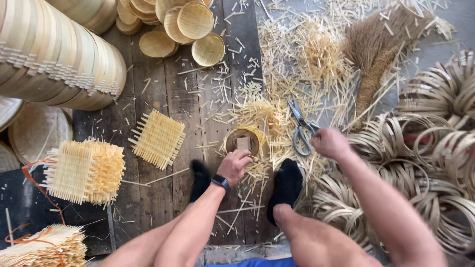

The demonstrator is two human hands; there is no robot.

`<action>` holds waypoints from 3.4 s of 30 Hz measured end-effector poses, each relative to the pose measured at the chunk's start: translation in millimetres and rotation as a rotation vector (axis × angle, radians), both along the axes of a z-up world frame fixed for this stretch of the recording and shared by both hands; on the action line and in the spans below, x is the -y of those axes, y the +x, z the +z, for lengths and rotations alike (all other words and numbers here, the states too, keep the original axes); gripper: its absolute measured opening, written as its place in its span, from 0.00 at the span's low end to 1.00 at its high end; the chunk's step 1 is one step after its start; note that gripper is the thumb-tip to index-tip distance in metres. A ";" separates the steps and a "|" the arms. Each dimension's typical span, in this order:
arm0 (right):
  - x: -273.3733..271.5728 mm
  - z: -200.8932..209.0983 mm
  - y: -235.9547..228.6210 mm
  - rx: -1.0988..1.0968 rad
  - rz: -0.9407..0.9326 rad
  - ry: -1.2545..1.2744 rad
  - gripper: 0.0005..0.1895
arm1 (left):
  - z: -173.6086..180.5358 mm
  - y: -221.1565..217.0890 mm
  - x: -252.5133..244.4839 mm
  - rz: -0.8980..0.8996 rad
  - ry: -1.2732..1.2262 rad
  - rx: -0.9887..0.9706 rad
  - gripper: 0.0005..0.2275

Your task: The person sits on the floor and weaves small bamboo bowls using pre-cut bamboo strips and a circular wooden mold. They place a woven square base onto the mold, wrap a bamboo strip around the rim, and use shears to trim the excess material flush with the mold's edge. The process is repeated for multiple bowls, with finished items stacked nearby.

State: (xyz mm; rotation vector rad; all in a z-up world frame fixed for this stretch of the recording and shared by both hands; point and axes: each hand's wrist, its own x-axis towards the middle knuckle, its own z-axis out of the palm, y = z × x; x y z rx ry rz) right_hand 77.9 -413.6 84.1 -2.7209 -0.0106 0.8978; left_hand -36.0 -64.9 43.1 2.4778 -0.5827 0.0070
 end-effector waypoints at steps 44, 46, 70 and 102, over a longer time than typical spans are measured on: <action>-56.9 -75.2 -14.1 0.794 0.384 -0.042 0.25 | -37.8 56.0 51.6 0.713 -0.233 -0.042 0.26; -59.0 -85.5 -16.4 0.790 0.395 -0.065 0.21 | -36.8 55.0 48.0 0.662 -0.245 -0.064 0.26; -44.5 -76.1 0.7 0.559 0.443 -0.104 0.23 | -22.0 50.3 57.7 0.603 -0.260 -0.123 0.28; -17.1 -93.6 7.2 0.213 0.481 -0.236 0.26 | -3.0 53.4 26.7 0.290 -0.148 -0.230 0.28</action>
